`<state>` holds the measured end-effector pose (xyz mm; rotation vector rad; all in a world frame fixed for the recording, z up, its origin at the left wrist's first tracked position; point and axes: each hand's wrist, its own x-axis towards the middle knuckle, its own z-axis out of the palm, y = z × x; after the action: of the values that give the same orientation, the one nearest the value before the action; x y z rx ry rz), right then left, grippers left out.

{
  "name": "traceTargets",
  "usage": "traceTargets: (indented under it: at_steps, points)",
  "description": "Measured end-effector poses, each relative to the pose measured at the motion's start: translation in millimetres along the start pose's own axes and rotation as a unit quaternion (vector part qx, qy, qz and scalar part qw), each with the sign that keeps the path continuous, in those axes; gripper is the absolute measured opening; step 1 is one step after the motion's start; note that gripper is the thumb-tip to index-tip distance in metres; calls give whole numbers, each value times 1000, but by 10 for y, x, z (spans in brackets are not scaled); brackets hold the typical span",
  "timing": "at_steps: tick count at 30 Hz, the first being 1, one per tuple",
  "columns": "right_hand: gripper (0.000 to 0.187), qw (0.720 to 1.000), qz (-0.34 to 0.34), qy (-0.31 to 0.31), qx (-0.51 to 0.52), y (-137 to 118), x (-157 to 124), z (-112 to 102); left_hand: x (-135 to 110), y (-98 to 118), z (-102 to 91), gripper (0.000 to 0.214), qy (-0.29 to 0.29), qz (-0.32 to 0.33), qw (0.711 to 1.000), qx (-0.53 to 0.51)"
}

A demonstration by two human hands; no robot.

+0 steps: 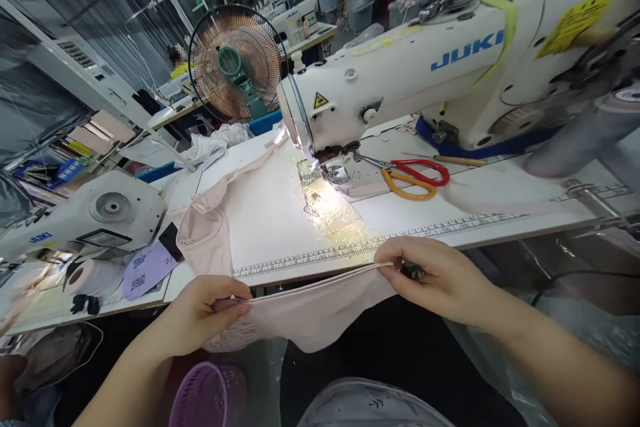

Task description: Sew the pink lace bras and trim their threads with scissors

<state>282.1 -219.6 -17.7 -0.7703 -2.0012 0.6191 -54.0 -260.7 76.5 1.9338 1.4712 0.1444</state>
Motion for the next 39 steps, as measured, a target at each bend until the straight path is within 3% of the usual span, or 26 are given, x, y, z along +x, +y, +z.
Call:
traceTargets:
  at_steps: [4, 7, 11, 14, 19, 23, 26, 29, 32, 37, 39]
  points:
    - [10, 993, 28, 32, 110, -2, -5, 98, 13, -75, 50, 27, -16, -14, 999, -46]
    - [4, 978, 97, 77, 166, -10, -84, 202, 17, -168, 123, 29, -31, -15, 996, -82]
    - [13, 946, 223, 144, 185, -20, -249, 334, 15, -284, 267, 29, -30, -20, 992, -124]
    - [12, 939, 252, 165, 167, -33, -392, 401, -27, -306, 380, 26, -19, -16, 991, -130]
    - [6, 947, 219, 132, 193, -132, -578, 413, -177, -290, 481, 21, -24, -3, 992, -127]
    - [8, 965, 173, 44, 191, -148, -680, 454, -221, -484, 587, 19, -110, -17, 982, -155]
    - [5, 980, 148, -9, 136, -112, -730, 569, -78, -753, 780, 20, -150, -50, 977, -140]
    - [5, 984, 160, -25, 80, -99, -717, 685, 205, -905, 1006, 17, -144, -50, 985, -77]
    - [1, 986, 165, 9, 29, -116, -666, 725, 473, -752, 1196, 26, -100, -21, 994, -28]
    - [4, 989, 145, 33, -20, -140, -639, 689, 692, -86, 1403, 29, 7, 183, 980, -79]
    - [4, 987, 151, 44, -31, -129, -642, 684, 760, 105, 1451, 24, 27, 212, 971, -106]
